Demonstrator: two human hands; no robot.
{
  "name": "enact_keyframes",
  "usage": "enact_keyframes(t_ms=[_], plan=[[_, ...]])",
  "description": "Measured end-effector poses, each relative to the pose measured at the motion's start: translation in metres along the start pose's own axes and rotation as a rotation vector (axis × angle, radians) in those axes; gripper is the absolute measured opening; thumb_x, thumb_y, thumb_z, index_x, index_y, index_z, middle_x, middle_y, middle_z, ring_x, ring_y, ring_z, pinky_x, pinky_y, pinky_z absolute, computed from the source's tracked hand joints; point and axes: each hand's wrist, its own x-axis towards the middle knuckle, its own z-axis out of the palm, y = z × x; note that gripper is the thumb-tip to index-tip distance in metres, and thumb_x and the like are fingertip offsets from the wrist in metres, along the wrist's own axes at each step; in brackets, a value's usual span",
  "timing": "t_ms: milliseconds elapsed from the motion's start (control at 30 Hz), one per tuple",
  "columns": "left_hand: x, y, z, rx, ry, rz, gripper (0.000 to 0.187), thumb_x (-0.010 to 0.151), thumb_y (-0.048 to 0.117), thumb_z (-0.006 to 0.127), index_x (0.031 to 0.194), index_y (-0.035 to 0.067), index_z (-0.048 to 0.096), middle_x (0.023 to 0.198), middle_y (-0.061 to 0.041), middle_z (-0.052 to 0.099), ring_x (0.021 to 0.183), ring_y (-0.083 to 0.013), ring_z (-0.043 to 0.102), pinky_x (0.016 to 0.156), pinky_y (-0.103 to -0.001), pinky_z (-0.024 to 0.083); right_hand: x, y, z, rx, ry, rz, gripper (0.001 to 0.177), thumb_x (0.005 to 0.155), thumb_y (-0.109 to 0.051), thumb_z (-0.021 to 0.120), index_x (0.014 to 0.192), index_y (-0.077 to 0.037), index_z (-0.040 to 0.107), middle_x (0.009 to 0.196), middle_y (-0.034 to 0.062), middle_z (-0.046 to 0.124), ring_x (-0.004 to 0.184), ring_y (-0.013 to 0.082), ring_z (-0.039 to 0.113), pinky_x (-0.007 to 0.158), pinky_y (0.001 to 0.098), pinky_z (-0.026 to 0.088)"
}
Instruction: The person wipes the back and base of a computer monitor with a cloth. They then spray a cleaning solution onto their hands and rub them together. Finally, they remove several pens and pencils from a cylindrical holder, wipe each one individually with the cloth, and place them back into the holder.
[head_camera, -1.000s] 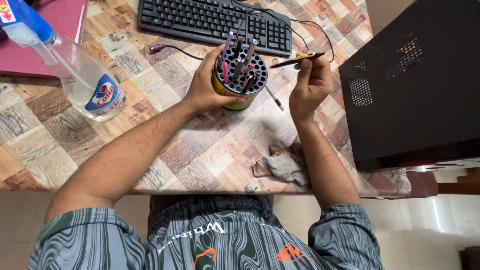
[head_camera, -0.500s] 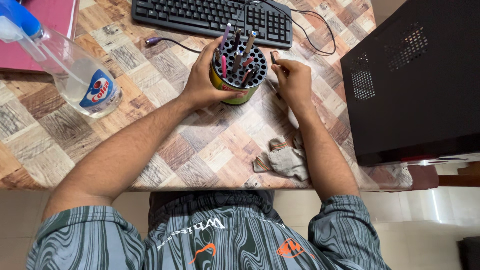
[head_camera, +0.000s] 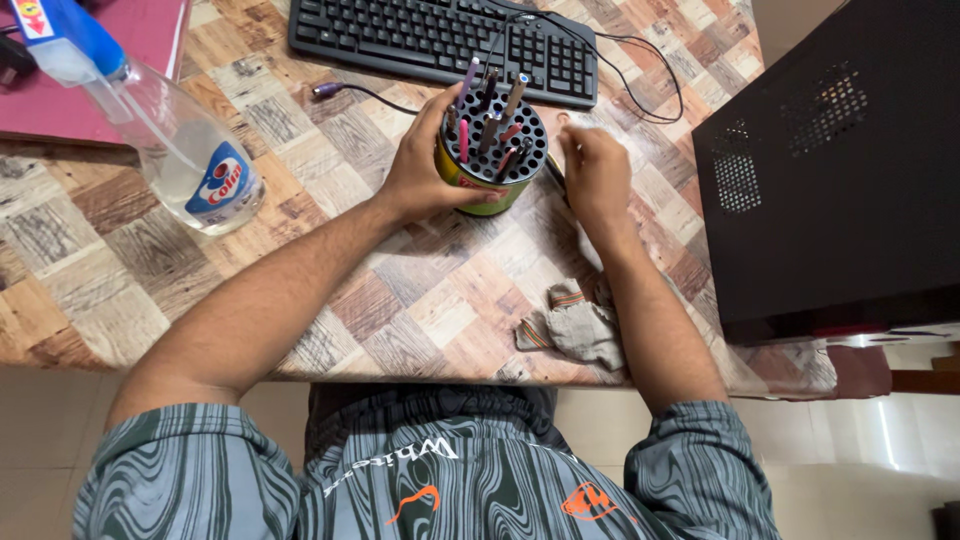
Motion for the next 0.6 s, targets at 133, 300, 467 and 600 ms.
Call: enact_keyframes(t_ms=[133, 300, 467, 600], plan=[[0.0, -0.002, 0.0, 0.008, -0.011, -0.016, 0.133, 0.061, 0.043, 0.105, 0.159, 0.003, 0.026, 0.154, -0.02, 0.044, 0.147, -0.0338, 0.046, 0.125, -0.048, 0.039, -0.002, -0.039, -0.015, 0.124, 0.225, -0.089, 0.012, 0.106, -0.008, 0.068, 0.113, -0.001, 0.074, 0.098, 0.0141, 0.073, 0.073, 0.0262, 0.068, 0.063, 0.0375, 0.051], [0.0, -0.004, -0.001, 0.029, 0.012, 0.041, 0.13, 0.064, 0.042, 0.106, 0.16, 0.005, 0.026, 0.155, -0.019, 0.044, 0.148, -0.0329, 0.046, 0.125, -0.047, 0.039, -0.005, -0.078, -0.022, 0.136, 0.155, -0.305, 0.026, 0.096, -0.005, 0.075, 0.119, 0.004, 0.069, 0.111, 0.0172, 0.07, 0.092, 0.0319, 0.066, 0.079, 0.0398, 0.053], [0.001, -0.004, 0.0, -0.003, -0.005, 0.025, 0.131, 0.062, 0.042, 0.106, 0.159, 0.005, 0.026, 0.153, -0.019, 0.045, 0.146, -0.0327, 0.048, 0.123, -0.046, 0.04, -0.005, -0.079, -0.02, 0.146, 0.147, -0.276, 0.019, 0.095, 0.0, 0.076, 0.114, -0.002, 0.072, 0.109, 0.0124, 0.072, 0.098, 0.0296, 0.068, 0.086, 0.0387, 0.055], [0.0, -0.003, 0.001, 0.022, -0.009, 0.013, 0.132, 0.062, 0.041, 0.106, 0.159, 0.003, 0.025, 0.152, -0.02, 0.044, 0.146, -0.0332, 0.047, 0.125, -0.047, 0.041, -0.008, -0.075, -0.018, 0.24, 0.213, -0.211, 0.014, 0.096, 0.001, 0.075, 0.11, 0.0, 0.072, 0.105, 0.0133, 0.074, 0.09, 0.0262, 0.069, 0.073, 0.0335, 0.054]])
